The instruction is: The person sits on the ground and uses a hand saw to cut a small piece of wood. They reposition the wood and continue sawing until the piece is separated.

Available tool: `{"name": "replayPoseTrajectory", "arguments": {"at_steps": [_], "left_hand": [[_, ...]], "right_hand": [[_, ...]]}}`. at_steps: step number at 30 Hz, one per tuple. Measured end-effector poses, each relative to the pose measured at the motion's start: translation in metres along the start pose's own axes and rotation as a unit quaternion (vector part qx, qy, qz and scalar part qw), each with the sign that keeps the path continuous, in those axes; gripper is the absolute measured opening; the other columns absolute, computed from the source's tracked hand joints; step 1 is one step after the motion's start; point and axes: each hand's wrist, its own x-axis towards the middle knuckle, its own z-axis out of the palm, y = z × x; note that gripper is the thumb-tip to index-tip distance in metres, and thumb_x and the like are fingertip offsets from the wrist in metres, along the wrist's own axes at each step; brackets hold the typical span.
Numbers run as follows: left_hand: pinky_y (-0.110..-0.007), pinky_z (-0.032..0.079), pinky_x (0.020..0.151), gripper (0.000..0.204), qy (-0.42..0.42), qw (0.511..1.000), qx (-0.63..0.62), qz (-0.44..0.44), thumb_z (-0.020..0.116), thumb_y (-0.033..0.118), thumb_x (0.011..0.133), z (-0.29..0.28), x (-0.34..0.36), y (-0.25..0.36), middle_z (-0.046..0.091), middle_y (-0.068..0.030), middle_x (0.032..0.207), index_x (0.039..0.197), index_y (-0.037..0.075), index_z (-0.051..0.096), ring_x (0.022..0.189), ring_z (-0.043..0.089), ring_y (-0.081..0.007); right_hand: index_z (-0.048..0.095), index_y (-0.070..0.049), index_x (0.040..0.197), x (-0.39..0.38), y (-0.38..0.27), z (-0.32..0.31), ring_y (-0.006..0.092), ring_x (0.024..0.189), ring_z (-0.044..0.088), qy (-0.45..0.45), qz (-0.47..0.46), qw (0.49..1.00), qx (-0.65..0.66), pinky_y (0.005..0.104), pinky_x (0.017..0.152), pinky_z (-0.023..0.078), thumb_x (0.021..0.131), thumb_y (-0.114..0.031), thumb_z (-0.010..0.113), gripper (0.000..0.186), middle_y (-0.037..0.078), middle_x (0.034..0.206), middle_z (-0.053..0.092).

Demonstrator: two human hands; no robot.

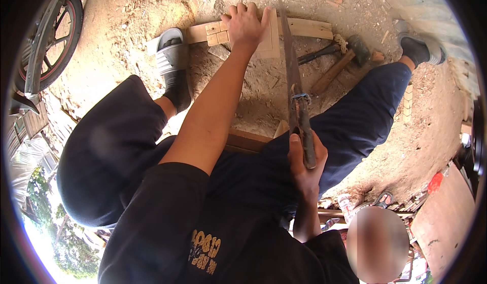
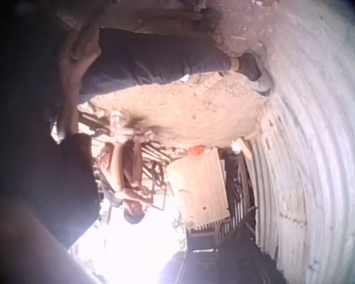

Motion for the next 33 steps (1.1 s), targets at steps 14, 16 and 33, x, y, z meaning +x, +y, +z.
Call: {"name": "replayPoseTrajectory", "arguments": {"at_steps": [14, 16, 33], "left_hand": [[-0.051, 0.034, 0.083, 0.051, 0.001, 1.0, 0.02, -0.001, 0.045, 0.055, 0.09, 0.003, 0.0, 0.0, 0.061, -0.0133, 0.09, 0.087, 0.008, 0.063, 0.092, 0.052, -0.0307], [-0.051, 0.034, 0.083, 0.05, 0.013, 1.0, 0.025, 0.005, 0.045, 0.054, 0.09, 0.005, 0.001, 0.0, 0.06, -0.013, 0.09, 0.087, 0.008, 0.064, 0.093, 0.052, -0.0305], [-0.052, 0.035, 0.083, 0.046, 0.048, 0.999, 0.006, 0.007, 0.048, 0.053, 0.089, 0.002, -0.001, 0.001, 0.061, -0.0111, 0.087, 0.081, 0.01, 0.064, 0.093, 0.052, -0.0314]], "right_hand": [[0.049, -0.001, 0.071, -0.007, -0.004, 0.011, 0.007, 0.046, 0.041, -0.007, -0.035, 0.999, -0.03, 0.0269, 0.043, 0.035, 0.088, -0.008, 0.062, 0.022, 0.005, 0.052, 0.045], [0.05, -0.001, 0.072, -0.006, -0.009, 0.014, 0.0073, 0.046, 0.042, 0.001, -0.048, 0.998, -0.029, 0.0269, 0.044, 0.035, 0.088, -0.008, 0.062, 0.021, 0.005, 0.052, 0.046], [0.049, -0.001, 0.071, -0.009, -0.007, 0.012, 0.0076, 0.047, 0.041, -0.007, -0.016, 1.0, -0.013, 0.0276, 0.045, 0.035, 0.09, -0.015, 0.063, 0.028, 0.005, 0.052, 0.045]]}}
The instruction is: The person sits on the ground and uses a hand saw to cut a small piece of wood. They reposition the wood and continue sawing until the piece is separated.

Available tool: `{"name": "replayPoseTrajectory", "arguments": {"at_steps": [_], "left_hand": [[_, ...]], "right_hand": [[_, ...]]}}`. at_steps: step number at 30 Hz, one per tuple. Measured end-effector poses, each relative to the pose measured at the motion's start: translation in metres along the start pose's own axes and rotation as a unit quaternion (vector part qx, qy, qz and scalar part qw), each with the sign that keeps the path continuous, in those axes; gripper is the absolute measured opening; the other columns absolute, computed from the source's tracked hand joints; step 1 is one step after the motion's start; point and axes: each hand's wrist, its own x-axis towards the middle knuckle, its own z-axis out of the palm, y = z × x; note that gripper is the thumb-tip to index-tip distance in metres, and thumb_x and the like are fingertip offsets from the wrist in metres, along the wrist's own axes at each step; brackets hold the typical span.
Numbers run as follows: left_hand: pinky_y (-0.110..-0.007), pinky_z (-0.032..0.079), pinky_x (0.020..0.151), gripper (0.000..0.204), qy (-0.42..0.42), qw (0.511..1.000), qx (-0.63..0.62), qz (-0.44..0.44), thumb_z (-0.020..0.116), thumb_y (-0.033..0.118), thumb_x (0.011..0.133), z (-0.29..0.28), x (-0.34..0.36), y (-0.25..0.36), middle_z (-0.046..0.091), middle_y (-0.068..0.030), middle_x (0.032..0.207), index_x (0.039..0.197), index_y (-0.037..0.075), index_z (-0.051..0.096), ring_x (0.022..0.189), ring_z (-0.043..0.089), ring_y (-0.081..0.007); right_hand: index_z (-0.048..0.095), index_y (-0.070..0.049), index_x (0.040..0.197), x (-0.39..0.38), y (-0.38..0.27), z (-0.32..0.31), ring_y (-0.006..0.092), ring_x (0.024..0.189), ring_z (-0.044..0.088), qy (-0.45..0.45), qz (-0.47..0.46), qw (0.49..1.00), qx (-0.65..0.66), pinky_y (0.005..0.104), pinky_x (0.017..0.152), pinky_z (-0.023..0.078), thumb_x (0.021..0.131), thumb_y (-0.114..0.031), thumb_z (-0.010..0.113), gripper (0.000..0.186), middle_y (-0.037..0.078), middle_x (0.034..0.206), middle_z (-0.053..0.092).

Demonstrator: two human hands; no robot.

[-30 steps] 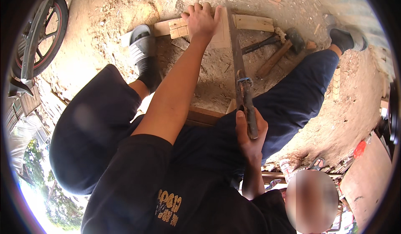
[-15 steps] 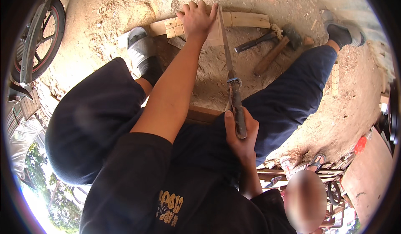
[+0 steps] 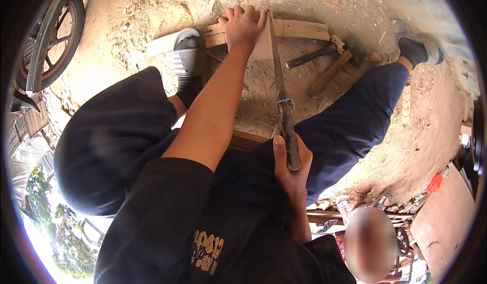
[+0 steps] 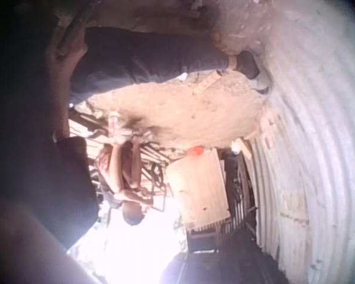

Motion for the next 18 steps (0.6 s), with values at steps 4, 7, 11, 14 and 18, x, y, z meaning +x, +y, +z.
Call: {"name": "replayPoseTrajectory", "arguments": {"at_steps": [4, 7, 11, 14, 18], "left_hand": [[-0.051, 0.035, 0.081, 0.046, -0.015, 1.0, -0.002, -0.002, 0.049, 0.052, 0.089, -0.0006, 0.0012, 0.0012, 0.061, -0.0106, 0.085, 0.08, 0.009, 0.064, 0.092, 0.052, -0.0313], [-0.05, 0.035, 0.08, 0.047, -0.019, 1.0, -0.006, -0.008, 0.049, 0.052, 0.089, -0.0019, 0.0016, 0.0012, 0.061, -0.0107, 0.085, 0.08, 0.009, 0.064, 0.091, 0.052, -0.0308], [-0.05, 0.034, 0.08, 0.047, -0.014, 1.0, -0.007, -0.007, 0.049, 0.052, 0.089, -0.0013, 0.0011, 0.0006, 0.061, -0.0114, 0.086, 0.08, 0.008, 0.064, 0.091, 0.052, -0.0303], [-0.05, 0.034, 0.081, 0.047, -0.023, 1.0, -0.006, -0.007, 0.049, 0.051, 0.089, -0.0023, 0.001, 0.003, 0.061, -0.0117, 0.087, 0.081, 0.008, 0.065, 0.091, 0.052, -0.0303], [-0.052, 0.034, 0.083, 0.046, -0.022, 1.0, -0.007, -0.015, 0.049, 0.051, 0.09, -0.0027, 0.0012, 0.0008, 0.06, -0.0119, 0.088, 0.083, 0.008, 0.065, 0.092, 0.052, -0.0309]], "right_hand": [[0.049, -0.001, 0.069, -0.0016, -0.0018, 0.0034, 0.007, 0.046, 0.041, 0.014, -0.01, 1.0, -0.01, 0.0272, 0.044, 0.035, 0.089, -0.012, 0.062, 0.027, 0.005, 0.05, 0.045], [0.049, -0.002, 0.069, -0.0021, -0.004, 0.0032, 0.0066, 0.045, 0.041, 0.017, -0.018, 0.999, -0.025, 0.0269, 0.043, 0.035, 0.089, -0.01, 0.062, 0.026, 0.004, 0.05, 0.045], [0.049, -0.002, 0.069, -0.0064, -0.0089, 0.0022, 0.0066, 0.044, 0.042, 0.025, -0.011, 0.999, -0.034, 0.0272, 0.042, 0.035, 0.088, -0.009, 0.063, 0.025, 0.005, 0.05, 0.045], [0.049, -0.001, 0.069, -0.0101, -0.0049, 0.0009, 0.0068, 0.044, 0.042, 0.025, -0.019, 0.999, -0.036, 0.0276, 0.042, 0.035, 0.088, -0.009, 0.063, 0.025, 0.005, 0.05, 0.045], [0.049, -0.001, 0.07, -0.0065, -0.0056, 0.0027, 0.0074, 0.044, 0.043, 0.019, -0.017, 0.999, -0.032, 0.0279, 0.043, 0.035, 0.088, -0.009, 0.062, 0.024, 0.005, 0.05, 0.045]]}}
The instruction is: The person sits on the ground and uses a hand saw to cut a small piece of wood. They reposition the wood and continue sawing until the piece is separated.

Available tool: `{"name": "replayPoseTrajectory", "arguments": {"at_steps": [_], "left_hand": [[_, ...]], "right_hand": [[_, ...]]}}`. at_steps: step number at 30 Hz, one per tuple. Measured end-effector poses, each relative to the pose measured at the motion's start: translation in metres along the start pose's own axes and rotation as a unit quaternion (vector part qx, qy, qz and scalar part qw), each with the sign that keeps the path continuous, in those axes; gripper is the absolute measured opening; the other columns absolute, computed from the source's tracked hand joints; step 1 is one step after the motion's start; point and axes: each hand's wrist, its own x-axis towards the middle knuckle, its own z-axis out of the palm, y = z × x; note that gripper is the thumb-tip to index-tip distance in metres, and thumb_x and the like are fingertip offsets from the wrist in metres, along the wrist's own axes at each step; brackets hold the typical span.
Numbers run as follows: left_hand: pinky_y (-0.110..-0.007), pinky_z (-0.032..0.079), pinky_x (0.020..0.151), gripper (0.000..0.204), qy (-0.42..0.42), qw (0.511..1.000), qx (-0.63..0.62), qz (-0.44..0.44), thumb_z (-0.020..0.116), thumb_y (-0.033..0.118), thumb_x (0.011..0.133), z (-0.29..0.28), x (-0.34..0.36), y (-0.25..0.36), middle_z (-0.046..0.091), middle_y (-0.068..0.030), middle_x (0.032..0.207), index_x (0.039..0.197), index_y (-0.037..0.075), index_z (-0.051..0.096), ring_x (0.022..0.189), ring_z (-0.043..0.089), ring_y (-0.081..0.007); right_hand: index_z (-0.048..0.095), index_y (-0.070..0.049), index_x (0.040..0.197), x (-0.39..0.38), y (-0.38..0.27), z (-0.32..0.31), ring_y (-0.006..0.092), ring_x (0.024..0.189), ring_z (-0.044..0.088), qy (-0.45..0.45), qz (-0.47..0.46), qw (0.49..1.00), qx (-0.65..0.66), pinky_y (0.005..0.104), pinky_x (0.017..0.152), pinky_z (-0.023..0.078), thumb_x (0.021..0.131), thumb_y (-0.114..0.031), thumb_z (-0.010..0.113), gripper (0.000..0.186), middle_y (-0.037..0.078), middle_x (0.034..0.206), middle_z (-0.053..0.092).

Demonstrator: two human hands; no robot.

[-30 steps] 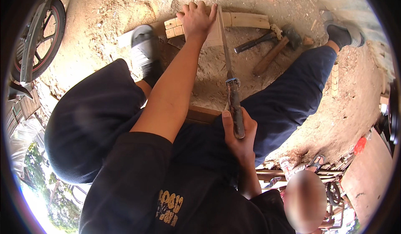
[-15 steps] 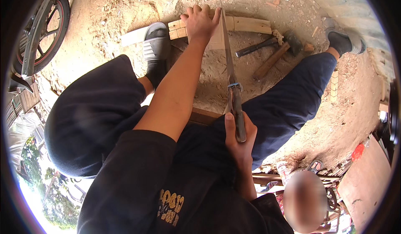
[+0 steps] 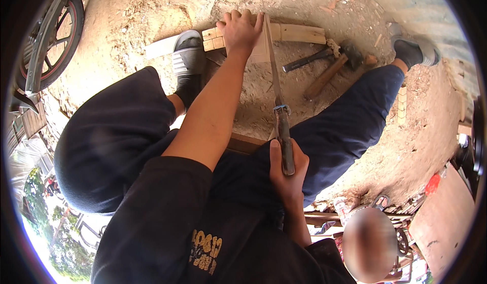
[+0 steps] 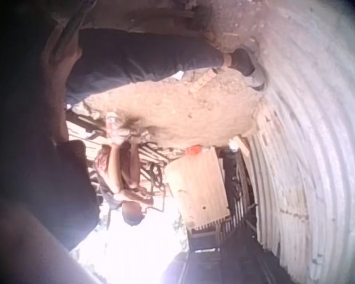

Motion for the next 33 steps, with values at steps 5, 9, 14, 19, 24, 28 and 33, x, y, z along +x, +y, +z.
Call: {"name": "replayPoseTrajectory", "arguments": {"at_steps": [5, 9, 14, 19, 24, 28, 33], "left_hand": [[-0.052, 0.034, 0.083, 0.046, 0.013, 1.0, -0.002, -0.001, 0.05, 0.05, 0.089, 0.001, -0.001, 0.002, 0.06, -0.012, 0.087, 0.081, 0.008, 0.064, 0.092, 0.052, -0.0314], [-0.052, 0.035, 0.083, 0.047, -0.003, 1.0, -0.003, 0.013, 0.05, 0.051, 0.089, 0.001, 0.001, 0.002, 0.061, -0.0121, 0.087, 0.082, 0.008, 0.065, 0.093, 0.052, -0.0314], [-0.05, 0.035, 0.082, 0.048, 0.007, 1.0, -0.006, 0.005, 0.048, 0.053, 0.089, 0.0, -0.001, 0.0, 0.061, -0.0127, 0.089, 0.084, 0.008, 0.065, 0.093, 0.053, -0.0315], [-0.05, 0.034, 0.086, 0.051, -0.012, 1.0, 0.003, -0.01, 0.046, 0.055, 0.09, -0.003, 0.001, 0.004, 0.062, -0.0137, 0.091, 0.085, 0.008, 0.065, 0.096, 0.053, -0.0317], [-0.05, 0.034, 0.088, 0.052, -0.011, 1.0, 0.017, -0.014, 0.046, 0.056, 0.089, -0.002, 0.001, 0.004, 0.062, -0.0138, 0.094, 0.09, 0.009, 0.067, 0.097, 0.052, -0.0311], [-0.048, 0.032, 0.089, 0.054, -0.028, 0.999, 0.033, -0.03, 0.044, 0.06, 0.088, 0.008, 0.002, 0.0, 0.061, -0.0128, 0.099, 0.094, 0.012, 0.068, 0.102, 0.05, -0.0285], [-0.047, 0.025, 0.089, 0.054, -0.07, 0.995, 0.032, -0.061, 0.042, 0.063, 0.086, 0.013, 0.003, 0.001, 0.059, -0.011, 0.101, 0.097, 0.016, 0.067, 0.103, 0.047, -0.0267]], "right_hand": [[0.049, -0.001, 0.07, -0.004, 0.003, -0.002, 0.0075, 0.044, 0.042, 0.013, -0.011, 1.0, -0.019, 0.0282, 0.043, 0.035, 0.088, -0.008, 0.062, 0.024, 0.005, 0.05, 0.045], [0.049, -0.001, 0.069, -0.003, 0.005, -0.009, 0.0071, 0.044, 0.04, 0.015, 0.008, 1.0, 0.007, 0.0277, 0.043, 0.034, 0.088, -0.007, 0.061, 0.024, 0.005, 0.05, 0.044], [0.048, -0.001, 0.069, 0.007, 0.011, -0.004, 0.0065, 0.044, 0.039, 0.004, -0.003, 1.0, 0.024, 0.0274, 0.042, 0.033, 0.088, -0.007, 0.061, 0.024, 0.005, 0.049, 0.044], [0.048, 0.0, 0.068, 0.008, 0.006, -0.001, 0.0071, 0.044, 0.039, 0.007, -0.016, 0.999, 0.029, 0.0276, 0.043, 0.033, 0.088, -0.007, 0.061, 0.024, 0.005, 0.049, 0.043], [0.048, 0.0, 0.069, 0.008, 0.01, 0.0, 0.0075, 0.044, 0.039, 0.013, -0.02, 0.999, 0.048, 0.0279, 0.043, 0.034, 0.088, -0.008, 0.061, 0.025, 0.006, 0.05, 0.044], [0.049, 0.001, 0.069, 0.007, 0.009, -0.003, 0.0076, 0.044, 0.039, 0.01, -0.016, 0.999, 0.048, 0.028, 0.043, 0.034, 0.088, -0.008, 0.062, 0.025, 0.006, 0.05, 0.044], [0.049, 0.001, 0.069, 0.009, 0.012, -0.003, 0.0073, 0.044, 0.04, 0.006, -0.01, 0.998, 0.057, 0.0281, 0.043, 0.034, 0.088, -0.008, 0.062, 0.024, 0.006, 0.05, 0.044]]}}
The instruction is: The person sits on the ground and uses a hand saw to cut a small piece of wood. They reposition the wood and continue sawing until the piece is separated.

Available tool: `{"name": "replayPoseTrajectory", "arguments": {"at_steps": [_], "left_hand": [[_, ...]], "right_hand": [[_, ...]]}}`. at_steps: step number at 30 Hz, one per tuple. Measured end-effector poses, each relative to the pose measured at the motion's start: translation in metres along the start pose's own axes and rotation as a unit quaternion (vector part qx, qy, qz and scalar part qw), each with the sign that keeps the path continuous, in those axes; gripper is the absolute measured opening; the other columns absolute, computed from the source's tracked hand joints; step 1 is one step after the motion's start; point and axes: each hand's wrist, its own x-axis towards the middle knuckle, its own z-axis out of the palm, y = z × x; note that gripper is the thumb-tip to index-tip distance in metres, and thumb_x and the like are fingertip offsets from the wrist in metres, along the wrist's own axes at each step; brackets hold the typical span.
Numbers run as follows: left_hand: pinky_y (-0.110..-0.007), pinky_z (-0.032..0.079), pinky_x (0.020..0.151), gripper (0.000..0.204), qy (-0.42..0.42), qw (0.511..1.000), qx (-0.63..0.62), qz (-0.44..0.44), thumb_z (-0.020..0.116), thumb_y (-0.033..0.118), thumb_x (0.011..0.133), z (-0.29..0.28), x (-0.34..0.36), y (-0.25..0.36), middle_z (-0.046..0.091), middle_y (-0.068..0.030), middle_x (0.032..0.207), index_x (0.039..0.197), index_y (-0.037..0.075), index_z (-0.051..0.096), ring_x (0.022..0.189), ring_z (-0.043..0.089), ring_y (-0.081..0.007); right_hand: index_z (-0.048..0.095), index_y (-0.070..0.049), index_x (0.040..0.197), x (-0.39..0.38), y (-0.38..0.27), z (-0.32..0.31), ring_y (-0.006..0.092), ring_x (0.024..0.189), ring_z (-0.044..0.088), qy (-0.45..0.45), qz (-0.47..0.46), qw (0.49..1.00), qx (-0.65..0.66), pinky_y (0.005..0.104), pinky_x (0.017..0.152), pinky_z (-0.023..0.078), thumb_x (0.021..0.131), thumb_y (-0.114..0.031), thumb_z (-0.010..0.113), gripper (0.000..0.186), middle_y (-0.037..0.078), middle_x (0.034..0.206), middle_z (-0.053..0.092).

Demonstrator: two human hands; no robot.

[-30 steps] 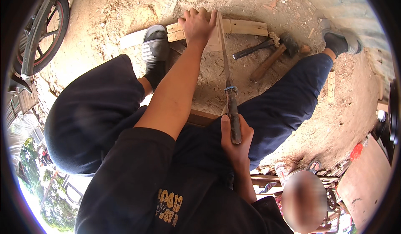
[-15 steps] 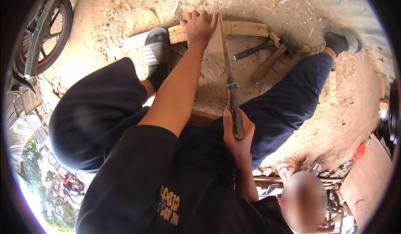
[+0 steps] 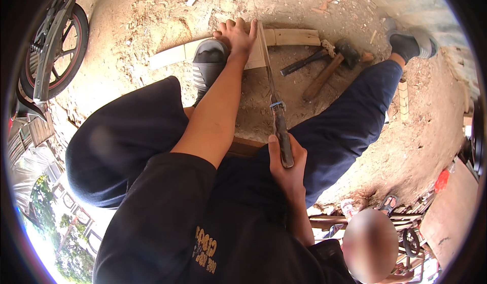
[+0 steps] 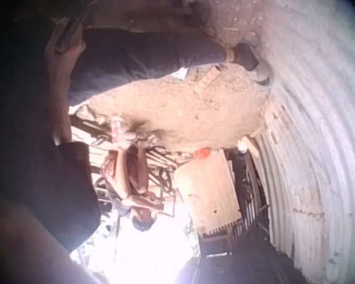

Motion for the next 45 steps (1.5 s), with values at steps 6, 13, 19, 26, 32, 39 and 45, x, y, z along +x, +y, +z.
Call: {"name": "replayPoseTrajectory", "arguments": {"at_steps": [6, 13, 19, 26, 32, 39, 45], "left_hand": [[-0.048, 0.023, 0.091, 0.053, 0.032, 0.999, -0.005, 0.021, 0.043, 0.062, 0.086, 0.007, 0.0, -0.003, 0.059, -0.0106, 0.101, 0.095, 0.016, 0.066, 0.104, 0.046, -0.0276], [-0.049, 0.021, 0.092, 0.052, 0.011, 1.0, -0.006, 0.013, 0.042, 0.061, 0.087, 0.0, 0.0, 0.001, 0.058, -0.0106, 0.102, 0.095, 0.016, 0.066, 0.108, 0.043, -0.0282], [-0.048, 0.022, 0.093, 0.052, -0.002, 1.0, -0.003, 0.002, 0.043, 0.062, 0.086, 0.0, 0.001, 0.0, 0.058, -0.0099, 0.104, 0.095, 0.017, 0.067, 0.108, 0.044, -0.0278], [-0.048, 0.024, 0.093, 0.053, -0.024, 1.0, -0.009, -0.012, 0.041, 0.063, 0.087, 0.0, 0.002, -0.001, 0.059, -0.0101, 0.105, 0.097, 0.019, 0.068, 0.108, 0.045, -0.0271], [-0.048, 0.023, 0.092, 0.052, 0.002, 1.0, -0.009, -0.001, 0.04, 0.061, 0.088, 0.002, 0.003, -0.002, 0.059, -0.0105, 0.105, 0.095, 0.018, 0.069, 0.108, 0.045, -0.0275], [-0.05, 0.024, 0.09, 0.043, 0.03, 0.999, -0.037, 0.0, 0.041, 0.05, 0.09, 0.009, 0.005, -0.003, 0.061, -0.01, 0.097, 0.093, 0.017, 0.069, 0.103, 0.047, -0.0267], [-0.05, 0.023, 0.091, 0.04, 0.036, 0.998, -0.052, 0.001, 0.043, 0.048, 0.09, 0.011, 0.007, -0.006, 0.06, -0.0105, 0.096, 0.09, 0.018, 0.069, 0.102, 0.047, -0.0274]], "right_hand": [[0.048, 0.0, 0.069, -0.002, 0.0, 0.001, 0.0068, 0.045, 0.039, -0.005, 0.009, 1.0, -0.003, 0.0282, 0.043, 0.034, 0.088, -0.007, 0.062, 0.025, 0.006, 0.05, 0.043], [0.048, 0.0, 0.068, -0.003, 0.001, -0.006, 0.0065, 0.046, 0.037, 0.003, 0.006, 1.0, -0.025, 0.027, 0.043, 0.033, 0.087, -0.007, 0.062, 0.025, 0.005, 0.05, 0.042], [0.049, -0.001, 0.069, -0.014, -0.005, -0.018, 0.006, 0.046, 0.038, -0.008, 0.029, 0.999, -0.025, 0.0266, 0.043, 0.033, 0.087, -0.007, 0.062, 0.024, 0.004, 0.05, 0.043], [0.049, -0.001, 0.069, -0.011, -0.011, -0.006, 0.0069, 0.045, 0.041, -0.004, 0.01, 0.999, -0.046, 0.0265, 0.043, 0.033, 0.088, -0.006, 0.061, 0.023, 0.005, 0.051, 0.045], [0.051, 0.0, 0.071, -0.013, -0.013, -0.008, 0.0075, 0.044, 0.043, -0.002, 0.02, 0.999, -0.026, 0.0277, 0.043, 0.035, 0.087, -0.004, 0.062, 0.02, 0.006, 0.051, 0.046], [0.048, 0.0, 0.068, -0.012, -0.008, -0.012, 0.0073, 0.044, 0.041, 0.003, 0.001, 0.999, -0.052, 0.028, 0.042, 0.034, 0.087, -0.004, 0.063, 0.023, 0.006, 0.05, 0.044], [0.05, 0.0, 0.069, 0.012, -0.001, -0.006, 0.0074, 0.045, 0.04, -0.008, -0.015, 0.999, -0.043, 0.0274, 0.043, 0.034, 0.086, -0.003, 0.063, 0.021, 0.006, 0.05, 0.044]]}}
